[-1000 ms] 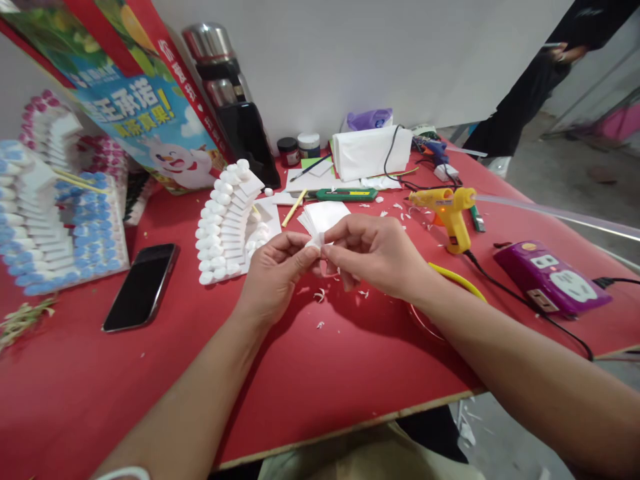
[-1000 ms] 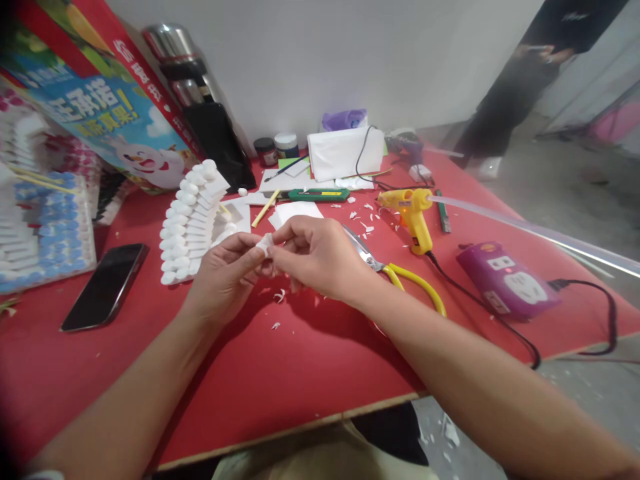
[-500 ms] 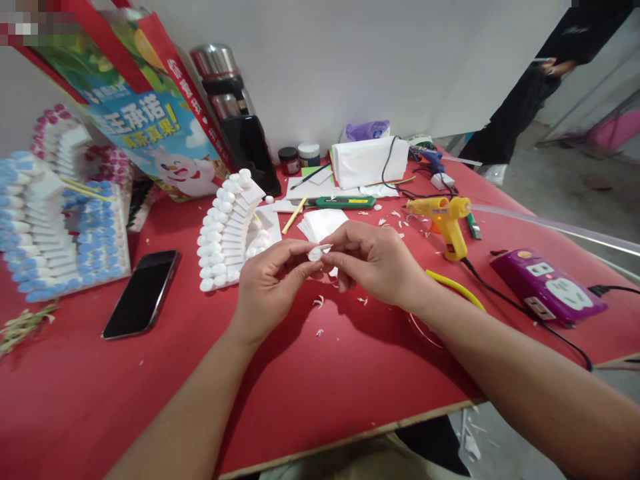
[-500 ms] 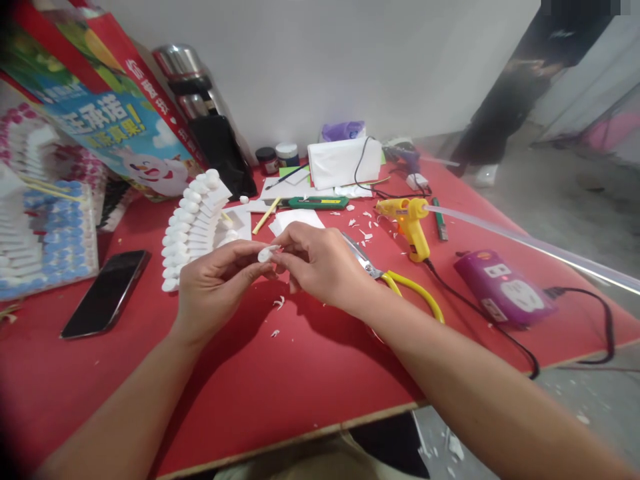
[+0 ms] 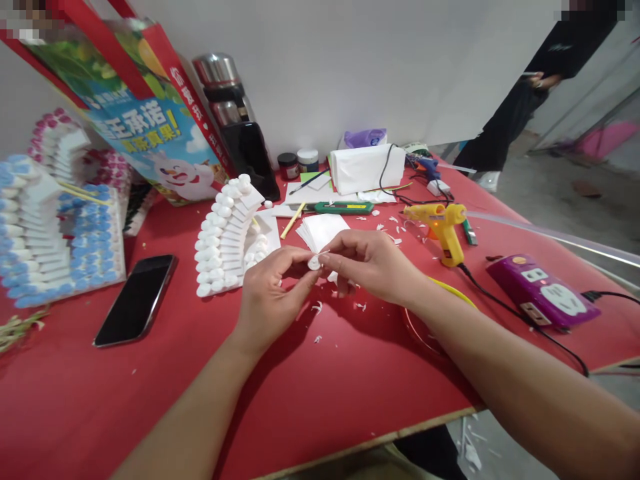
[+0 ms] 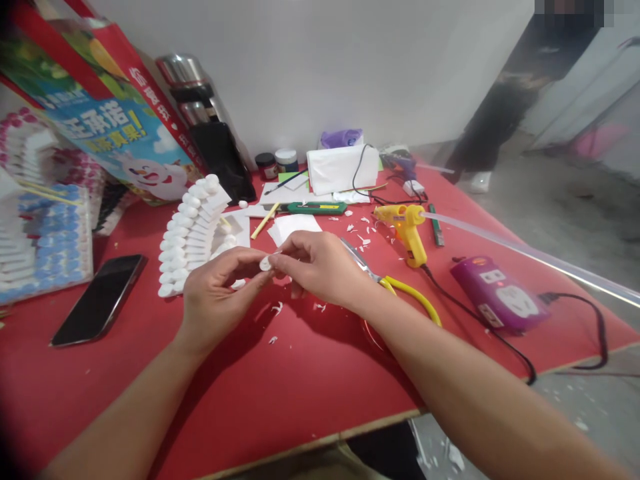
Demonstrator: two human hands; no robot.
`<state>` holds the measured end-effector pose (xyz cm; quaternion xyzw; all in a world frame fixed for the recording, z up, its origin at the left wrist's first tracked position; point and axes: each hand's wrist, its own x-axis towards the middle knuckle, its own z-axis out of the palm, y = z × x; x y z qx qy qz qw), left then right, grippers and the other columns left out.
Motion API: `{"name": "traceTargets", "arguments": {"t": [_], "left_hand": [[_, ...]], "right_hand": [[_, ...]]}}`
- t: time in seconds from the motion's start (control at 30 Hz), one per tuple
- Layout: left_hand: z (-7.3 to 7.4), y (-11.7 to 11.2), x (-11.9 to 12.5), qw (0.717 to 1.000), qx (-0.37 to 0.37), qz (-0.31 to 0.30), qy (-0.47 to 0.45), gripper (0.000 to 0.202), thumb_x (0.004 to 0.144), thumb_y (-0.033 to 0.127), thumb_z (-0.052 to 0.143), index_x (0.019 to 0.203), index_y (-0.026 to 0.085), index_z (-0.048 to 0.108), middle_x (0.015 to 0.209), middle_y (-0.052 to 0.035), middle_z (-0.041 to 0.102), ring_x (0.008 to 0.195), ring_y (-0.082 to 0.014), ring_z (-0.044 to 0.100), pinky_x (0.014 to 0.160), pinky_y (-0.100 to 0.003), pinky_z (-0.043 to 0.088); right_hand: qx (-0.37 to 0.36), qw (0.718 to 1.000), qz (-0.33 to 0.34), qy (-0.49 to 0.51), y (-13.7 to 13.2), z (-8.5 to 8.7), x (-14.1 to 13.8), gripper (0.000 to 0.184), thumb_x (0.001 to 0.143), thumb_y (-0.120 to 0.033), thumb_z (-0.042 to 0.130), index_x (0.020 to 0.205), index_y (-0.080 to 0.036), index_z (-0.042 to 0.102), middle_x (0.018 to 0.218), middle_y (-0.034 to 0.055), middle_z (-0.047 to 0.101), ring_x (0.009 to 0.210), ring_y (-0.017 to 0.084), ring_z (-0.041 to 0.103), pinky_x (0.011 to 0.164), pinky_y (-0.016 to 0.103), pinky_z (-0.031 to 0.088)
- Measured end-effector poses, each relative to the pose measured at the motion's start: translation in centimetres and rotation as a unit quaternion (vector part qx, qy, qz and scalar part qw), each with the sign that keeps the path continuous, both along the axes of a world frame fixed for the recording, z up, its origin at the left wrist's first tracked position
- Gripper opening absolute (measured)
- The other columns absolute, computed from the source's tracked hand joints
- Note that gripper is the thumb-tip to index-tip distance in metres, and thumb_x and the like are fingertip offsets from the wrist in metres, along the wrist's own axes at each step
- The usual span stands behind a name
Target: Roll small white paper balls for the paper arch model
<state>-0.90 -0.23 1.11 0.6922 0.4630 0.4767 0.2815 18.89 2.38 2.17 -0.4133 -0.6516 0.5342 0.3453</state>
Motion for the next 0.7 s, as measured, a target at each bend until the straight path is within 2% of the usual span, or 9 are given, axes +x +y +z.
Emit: {"name": "traceTargets", "arguments": {"t": [0.13, 0.23, 0.33, 0.43, 0.5, 0.57, 0.6, 0.63, 0.7], "left_hand": [[-0.4, 0.3, 0.0, 0.997, -0.047, 0.032, -0.042, 0.009, 0.083, 0.027, 0.081, 0.090, 0.022, 0.077, 0.084, -0.0018, 0.075, 0.073, -0.0159, 0.068, 0.072, -0.024, 0.055], [-0.5, 0.6, -0.1, 0.991, -0.100, 0.036, -0.086, 0.015, 0.083, 0.031, 0.081, 0.093, 0.020, 0.075, 0.082, -0.0017, 0.074, 0.069, -0.0154, 0.068, 0.070, -0.025, 0.057], [-0.4, 0.6, -0.2, 0.984, -0.129, 0.044, -0.117, 0.018, 0.082, 0.031, 0.082, 0.093, 0.019, 0.075, 0.080, -0.0018, 0.074, 0.066, -0.0151, 0.068, 0.069, -0.026, 0.058], [-0.1, 0.4, 0.0, 0.978, -0.152, 0.040, -0.139, 0.019, 0.080, 0.031, 0.083, 0.092, 0.019, 0.074, 0.077, -0.0017, 0.074, 0.064, -0.0154, 0.068, 0.066, -0.027, 0.059], [0.0, 0.3, 0.2, 0.970, -0.180, 0.023, -0.161, 0.020, 0.080, 0.032, 0.084, 0.092, 0.019, 0.074, 0.071, -0.0012, 0.072, 0.063, -0.0166, 0.069, 0.064, -0.028, 0.059], [0.0, 0.3, 0.3, 0.961, -0.207, 0.002, -0.185, 0.020, 0.081, 0.031, 0.083, 0.092, 0.018, 0.073, 0.067, -0.0008, 0.071, 0.062, -0.0168, 0.069, 0.063, -0.028, 0.059], [0.0, 0.3, 0.4, 0.956, -0.219, -0.009, -0.196, 0.019, 0.081, 0.031, 0.083, 0.092, 0.018, 0.072, 0.066, -0.0009, 0.070, 0.061, -0.0164, 0.068, 0.063, -0.028, 0.059], [-0.1, 0.4, 0.4, 0.951, -0.230, -0.019, -0.207, 0.019, 0.082, 0.030, 0.082, 0.092, 0.018, 0.072, 0.065, -0.0011, 0.070, 0.061, -0.0159, 0.068, 0.063, -0.028, 0.059], [-0.2, 0.5, 0.5, 0.940, -0.251, -0.034, -0.230, 0.018, 0.081, 0.029, 0.083, 0.090, 0.017, 0.072, 0.064, -0.0015, 0.070, 0.060, -0.0153, 0.067, 0.064, -0.028, 0.059]], "right_hand": [[0.079, 0.981, -0.051, -0.172, -0.2, 2.1, 0.8, 0.029, 0.097, -0.041, 0.060, 0.080, -0.019, 0.065, 0.063, 0.0028, 0.068, 0.055, 0.015, 0.063, 0.052, 0.027, 0.043], [0.186, 0.907, -0.080, -0.369, -1.3, 4.4, 1.5, 0.041, 0.097, -0.042, 0.057, 0.062, -0.021, 0.052, 0.054, 0.0028, 0.057, 0.048, 0.014, 0.047, 0.048, 0.029, 0.029], [0.204, 0.823, -0.104, -0.520, -3.3, 5.5, 2.9, 0.047, 0.098, -0.045, 0.052, 0.058, -0.022, 0.044, 0.053, 0.0045, 0.054, 0.046, 0.015, 0.042, 0.048, 0.031, 0.023], [0.148, 0.753, -0.174, -0.617, -5.1, 4.3, 6.1, 0.040, 0.101, -0.049, 0.045, 0.069, -0.024, 0.049, 0.068, 0.0070, 0.063, 0.056, 0.024, 0.057, 0.053, 0.034, 0.031], [0.137, 0.716, -0.210, -0.652, -5.7, 2.7, 9.0, 0.033, 0.098, -0.048, 0.049, 0.075, -0.025, 0.051, 0.080, 0.0106, 0.067, 0.070, 0.030, 0.065, 0.064, 0.040, 0.042], [0.129, 0.687, -0.245, -0.672, -5.6, 1.1, 11.7, 0.030, 0.098, -0.047, 0.048, 0.080, -0.024, 0.052, 0.086, 0.0156, 0.068, 0.085, 0.035, 0.068, 0.071, 0.044, 0.046], [0.106, 0.686, -0.270, -0.667, -5.2, 0.5, 12.8, 0.033, 0.099, -0.050, 0.044, 0.086, -0.022, 0.056, 0.090, 0.0181, 0.069, 0.088, 0.036, 0.068, 0.071, 0.044, 0.046], [0.073, 0.704, -0.292, -0.643, -4.8, 0.1, 13.6, 0.036, 0.099, -0.054, 0.044, 0.094, -0.021, 0.058, 0.091, 0.0185, 0.070, 0.087, 0.036, 0.069, 0.071, 0.045, 0.047], [0.034, 0.775, -0.296, -0.557, -3.6, -0.2, 14.2, 0.034, 0.097, -0.053, 0.047, 0.102, -0.022, 0.060, 0.096, 0.0166, 0.073, 0.090, 0.033, 0.071, 0.076, 0.042, 0.049]]}}
